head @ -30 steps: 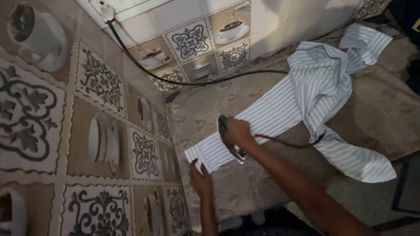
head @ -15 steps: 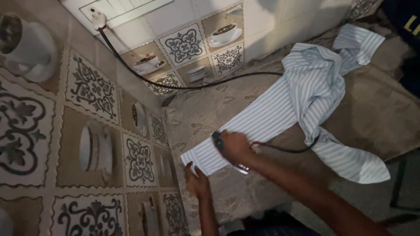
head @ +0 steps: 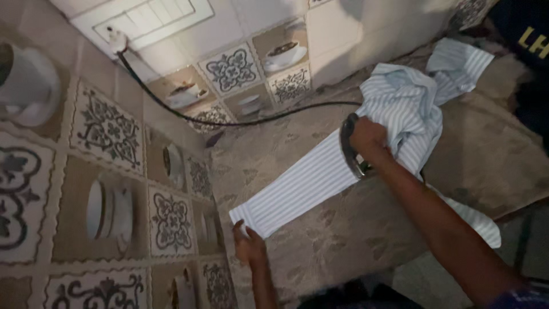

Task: The person irons a light blue and white striped shirt on a table. They systematically smooth the fabric, starting with the sleeves and moving to the main body of the shirt, using a handheld electric iron.

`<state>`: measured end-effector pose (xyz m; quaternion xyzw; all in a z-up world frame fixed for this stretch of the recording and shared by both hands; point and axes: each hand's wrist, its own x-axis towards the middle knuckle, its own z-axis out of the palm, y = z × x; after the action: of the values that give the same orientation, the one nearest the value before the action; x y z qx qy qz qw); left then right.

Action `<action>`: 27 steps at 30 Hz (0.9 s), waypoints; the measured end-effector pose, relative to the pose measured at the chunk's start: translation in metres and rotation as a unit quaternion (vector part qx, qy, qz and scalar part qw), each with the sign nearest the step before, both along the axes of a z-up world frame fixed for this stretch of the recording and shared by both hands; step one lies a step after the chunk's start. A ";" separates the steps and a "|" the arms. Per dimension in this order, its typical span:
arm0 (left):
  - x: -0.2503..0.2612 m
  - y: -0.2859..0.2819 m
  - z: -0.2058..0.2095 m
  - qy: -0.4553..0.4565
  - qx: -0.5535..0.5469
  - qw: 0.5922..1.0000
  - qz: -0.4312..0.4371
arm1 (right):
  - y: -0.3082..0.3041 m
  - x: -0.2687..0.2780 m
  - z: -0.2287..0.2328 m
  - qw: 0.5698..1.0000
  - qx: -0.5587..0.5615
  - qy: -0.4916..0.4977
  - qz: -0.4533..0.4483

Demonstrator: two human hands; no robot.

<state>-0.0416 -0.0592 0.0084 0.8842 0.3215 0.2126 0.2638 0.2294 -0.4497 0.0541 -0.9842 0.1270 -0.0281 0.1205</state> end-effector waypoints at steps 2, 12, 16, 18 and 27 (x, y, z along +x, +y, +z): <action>0.001 -0.001 0.000 0.011 -0.025 1.000 -0.004 | -0.009 0.004 0.009 0.999 -0.005 -0.049 -0.014; 0.023 -0.014 0.048 0.011 0.045 0.999 -0.010 | -0.014 0.007 0.031 0.996 0.064 0.011 -0.053; 0.071 -0.016 0.033 -0.121 0.051 0.975 -0.181 | -0.011 -0.045 0.033 0.994 0.049 0.009 -0.093; 0.094 -0.025 0.025 -0.085 0.016 0.967 -0.241 | -0.010 -0.072 0.036 0.991 0.065 0.025 -0.116; 0.167 -0.076 0.022 0.146 0.082 0.944 -0.283 | -0.013 -0.052 0.023 0.989 0.040 -0.003 -0.140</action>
<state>0.1259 -0.1354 0.0301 0.9787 0.0741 0.0234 0.1902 0.1778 -0.4624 0.0773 -0.9508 0.2647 -0.0423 0.1552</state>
